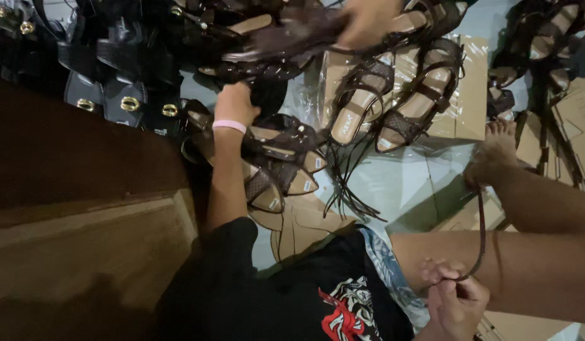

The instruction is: The person sits on the floor and assembles brown high-heeled sandals by threading straps through buckles and adjusting them. They handle multiple sandals one at a time, manipulating the straps and buckles with both hands.

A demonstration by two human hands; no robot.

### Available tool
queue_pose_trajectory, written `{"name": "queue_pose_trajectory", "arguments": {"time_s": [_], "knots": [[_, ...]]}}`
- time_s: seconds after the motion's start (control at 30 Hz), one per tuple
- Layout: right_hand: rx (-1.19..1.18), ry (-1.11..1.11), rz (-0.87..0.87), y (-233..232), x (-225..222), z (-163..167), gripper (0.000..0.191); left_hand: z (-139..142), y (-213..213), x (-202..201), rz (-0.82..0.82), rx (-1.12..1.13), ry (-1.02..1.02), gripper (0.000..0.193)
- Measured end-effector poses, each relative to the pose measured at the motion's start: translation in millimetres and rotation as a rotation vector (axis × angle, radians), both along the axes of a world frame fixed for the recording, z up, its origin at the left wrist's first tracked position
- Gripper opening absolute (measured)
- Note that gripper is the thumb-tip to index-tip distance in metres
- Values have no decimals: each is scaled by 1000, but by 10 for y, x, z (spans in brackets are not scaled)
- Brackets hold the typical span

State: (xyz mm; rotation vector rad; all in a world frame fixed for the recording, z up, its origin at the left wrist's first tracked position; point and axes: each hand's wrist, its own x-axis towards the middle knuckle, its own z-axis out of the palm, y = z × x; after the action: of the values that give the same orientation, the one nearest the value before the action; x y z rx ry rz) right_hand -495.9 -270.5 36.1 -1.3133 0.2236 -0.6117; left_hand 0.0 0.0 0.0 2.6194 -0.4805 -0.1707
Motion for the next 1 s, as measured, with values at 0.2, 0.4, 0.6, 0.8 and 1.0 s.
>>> {"name": "queue_pose_trajectory", "arguments": {"time_s": [0.2,0.4,0.6,0.8,1.0], "knots": [[-55,16,4,12,-14,48,18,214,36,-63,0,67,113,66],[-124,57,-22,117,2,158,21,243,219,25,-157,195,411,103],[-94,-27,-22,147,12,130,25,128,57,-21,-99,300,332,94],[-25,-80,-72,273,-163,-1,30,536,-659,-620,-289,-89,25,35],[-52,-68,-173,338,-352,-134,32,739,-1363,-2191,-602,-789,-201,47]]}}
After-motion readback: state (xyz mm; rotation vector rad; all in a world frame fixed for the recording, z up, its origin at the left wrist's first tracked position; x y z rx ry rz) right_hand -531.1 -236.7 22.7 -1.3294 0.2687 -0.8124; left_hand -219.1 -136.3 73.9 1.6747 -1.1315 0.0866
